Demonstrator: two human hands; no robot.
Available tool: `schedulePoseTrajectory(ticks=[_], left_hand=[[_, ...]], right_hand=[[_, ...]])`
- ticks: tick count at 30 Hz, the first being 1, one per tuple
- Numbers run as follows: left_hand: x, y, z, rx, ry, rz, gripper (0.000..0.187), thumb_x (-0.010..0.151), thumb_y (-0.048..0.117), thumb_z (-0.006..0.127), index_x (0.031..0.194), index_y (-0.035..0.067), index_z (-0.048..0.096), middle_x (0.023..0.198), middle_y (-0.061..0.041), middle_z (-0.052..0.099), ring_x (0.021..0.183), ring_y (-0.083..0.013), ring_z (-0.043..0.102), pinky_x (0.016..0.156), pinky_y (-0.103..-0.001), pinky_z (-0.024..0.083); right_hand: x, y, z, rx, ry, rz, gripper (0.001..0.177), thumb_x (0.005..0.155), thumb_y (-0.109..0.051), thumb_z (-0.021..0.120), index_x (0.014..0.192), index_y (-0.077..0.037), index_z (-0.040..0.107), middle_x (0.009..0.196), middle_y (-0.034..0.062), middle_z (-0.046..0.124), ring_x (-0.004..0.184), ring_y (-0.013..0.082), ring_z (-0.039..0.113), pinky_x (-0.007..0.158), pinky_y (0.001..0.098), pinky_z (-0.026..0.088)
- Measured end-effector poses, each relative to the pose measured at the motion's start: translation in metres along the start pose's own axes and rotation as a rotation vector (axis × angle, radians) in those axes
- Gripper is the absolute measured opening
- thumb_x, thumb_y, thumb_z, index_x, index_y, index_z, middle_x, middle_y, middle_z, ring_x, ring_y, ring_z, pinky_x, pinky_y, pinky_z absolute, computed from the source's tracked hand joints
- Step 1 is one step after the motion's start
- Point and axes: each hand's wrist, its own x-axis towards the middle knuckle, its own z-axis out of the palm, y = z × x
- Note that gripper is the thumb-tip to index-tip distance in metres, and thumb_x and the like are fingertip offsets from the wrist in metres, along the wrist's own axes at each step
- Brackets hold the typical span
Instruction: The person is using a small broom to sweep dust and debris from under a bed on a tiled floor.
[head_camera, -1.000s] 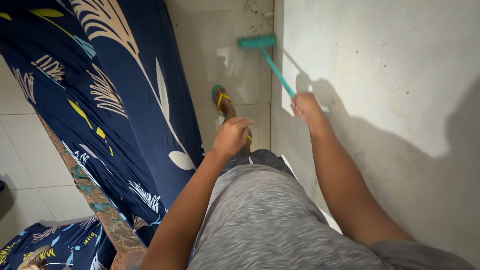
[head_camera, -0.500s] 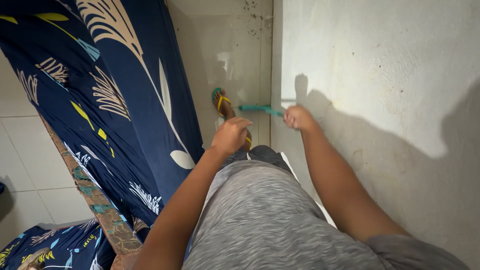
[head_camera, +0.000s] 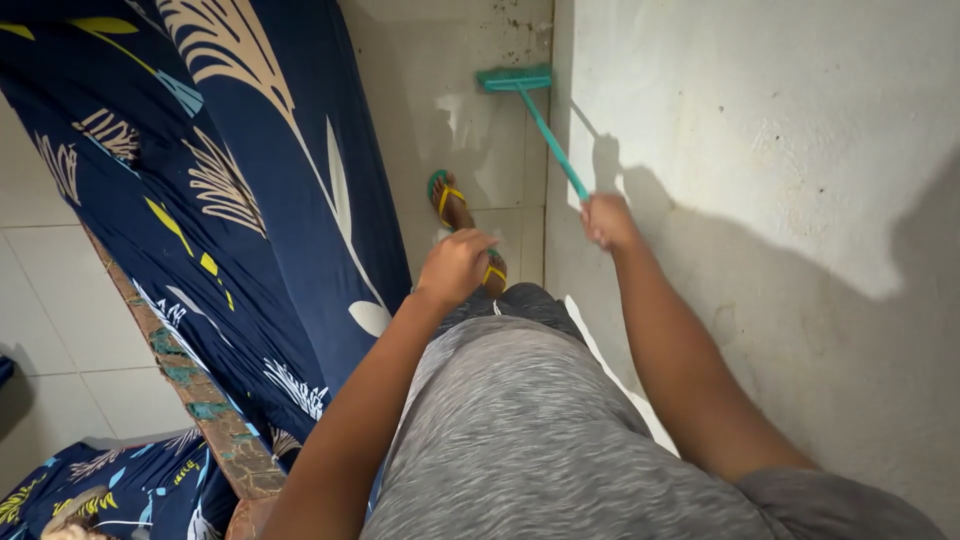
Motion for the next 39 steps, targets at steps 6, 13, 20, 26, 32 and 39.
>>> schedulePoseTrajectory(ticks=[6, 13, 20, 26, 32, 39], left_hand=[[0.012, -0.003, 0.009, -0.012, 0.017, 0.094, 0.024, 0.086, 0.005, 0.063, 0.106, 0.006, 0.076, 0.109, -0.012, 0.074, 0.104, -0.0338, 0.068, 0.091, -0.043, 0.055], [0.016, 0.0, 0.011, -0.008, -0.047, 0.071, 0.022, 0.088, 0.004, 0.062, 0.105, 0.007, 0.076, 0.109, -0.01, 0.075, 0.102, -0.0333, 0.069, 0.09, -0.043, 0.056], [0.012, -0.01, 0.015, -0.019, -0.029, 0.072, 0.023, 0.087, 0.003, 0.062, 0.106, 0.006, 0.076, 0.11, -0.013, 0.074, 0.103, -0.0348, 0.068, 0.092, -0.044, 0.055], [0.009, -0.001, 0.014, 0.003, -0.041, 0.056, 0.023, 0.087, 0.006, 0.062, 0.106, 0.007, 0.076, 0.108, -0.012, 0.074, 0.103, -0.0343, 0.068, 0.091, -0.044, 0.055], [-0.004, 0.005, 0.029, 0.056, -0.052, 0.098, 0.024, 0.088, 0.006, 0.061, 0.107, 0.008, 0.076, 0.107, -0.012, 0.073, 0.101, -0.0346, 0.068, 0.09, -0.045, 0.055], [-0.024, 0.01, 0.083, 0.043, -0.083, 0.158, 0.022, 0.089, 0.006, 0.06, 0.103, 0.007, 0.077, 0.108, -0.012, 0.074, 0.101, -0.0338, 0.069, 0.091, -0.044, 0.055]], right_hand=[[0.009, 0.097, -0.024, 0.181, -0.114, 0.12, 0.015, 0.094, -0.006, 0.054, 0.081, 0.001, 0.056, 0.062, 0.0083, 0.049, 0.04, 0.0132, 0.035, 0.035, 0.0303, 0.021], [0.029, 0.135, -0.002, -0.008, -0.127, 0.279, 0.01, 0.089, 0.002, 0.057, 0.085, 0.01, 0.06, 0.064, 0.0134, 0.052, 0.043, 0.016, 0.037, 0.037, 0.0323, 0.024], [0.091, 0.102, 0.025, 0.115, -0.083, 0.183, 0.011, 0.084, 0.004, 0.055, 0.074, 0.005, 0.057, 0.059, 0.0144, 0.051, 0.043, 0.0186, 0.044, 0.036, 0.0341, 0.027], [0.039, 0.046, 0.009, 0.197, -0.044, 0.015, 0.013, 0.085, 0.002, 0.059, 0.072, 0.001, 0.054, 0.057, 0.0067, 0.044, 0.041, 0.0137, 0.035, 0.036, 0.032, 0.021], [-0.027, 0.078, -0.014, 0.076, -0.035, -0.17, 0.011, 0.088, -0.004, 0.058, 0.077, -0.002, 0.059, 0.061, 0.0046, 0.05, 0.043, 0.0127, 0.041, 0.038, 0.032, 0.029], [-0.013, 0.273, -0.028, -0.795, 0.112, -0.23, 0.045, 0.065, -0.009, 0.085, 0.099, 0.012, 0.062, 0.084, 0.0309, 0.068, 0.077, 0.0409, 0.068, 0.067, 0.0473, 0.056]])
